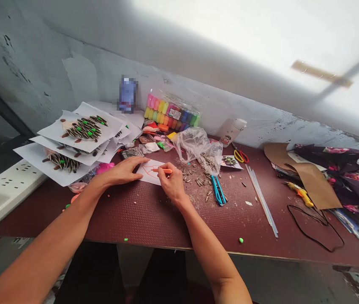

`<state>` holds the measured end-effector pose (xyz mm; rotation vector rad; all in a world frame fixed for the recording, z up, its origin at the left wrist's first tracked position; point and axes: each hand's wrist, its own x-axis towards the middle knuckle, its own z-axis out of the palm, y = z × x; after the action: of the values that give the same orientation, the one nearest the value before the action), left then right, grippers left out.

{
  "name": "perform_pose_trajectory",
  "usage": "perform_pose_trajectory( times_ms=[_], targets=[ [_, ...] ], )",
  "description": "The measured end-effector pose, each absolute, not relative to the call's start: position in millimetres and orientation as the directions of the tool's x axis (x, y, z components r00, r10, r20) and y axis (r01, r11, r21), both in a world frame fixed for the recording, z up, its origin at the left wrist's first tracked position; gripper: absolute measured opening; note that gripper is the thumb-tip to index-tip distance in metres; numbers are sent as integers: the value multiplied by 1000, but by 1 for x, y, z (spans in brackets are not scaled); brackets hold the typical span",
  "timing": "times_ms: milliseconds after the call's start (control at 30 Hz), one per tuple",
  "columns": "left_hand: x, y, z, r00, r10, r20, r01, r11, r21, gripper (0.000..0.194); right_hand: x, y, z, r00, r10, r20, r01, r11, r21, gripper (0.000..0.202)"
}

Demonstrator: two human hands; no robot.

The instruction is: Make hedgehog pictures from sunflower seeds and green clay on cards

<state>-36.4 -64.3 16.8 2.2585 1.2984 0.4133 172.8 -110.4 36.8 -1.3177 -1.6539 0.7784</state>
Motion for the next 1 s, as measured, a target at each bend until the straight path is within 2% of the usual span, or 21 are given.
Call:
perform_pose_trajectory(
  times_ms=[133,300,600,800,1000],
  targets=[
    [-36,-65,18,498,867,14,708,-416,570,72,179,-107,35,-36,973,230,382,226,-896,26],
    [-36,-65,18,464,883,75,703,-419,575,76,176,-106,25,-129,972,196,332,229,-915,27],
    [-38,-64,17,421,904,73,750,-392,533,70,161,-98,27,-273,935,225,394,323,-861,19],
    [-37,-64,17,422,902,90,735,-399,548,70,159,-93,26,-275,933,233,488,344,-802,18],
    [-35,-67,25,411,910,47,749,-367,551,70,156,-91,29,-295,923,245,500,368,-784,19]
  ],
)
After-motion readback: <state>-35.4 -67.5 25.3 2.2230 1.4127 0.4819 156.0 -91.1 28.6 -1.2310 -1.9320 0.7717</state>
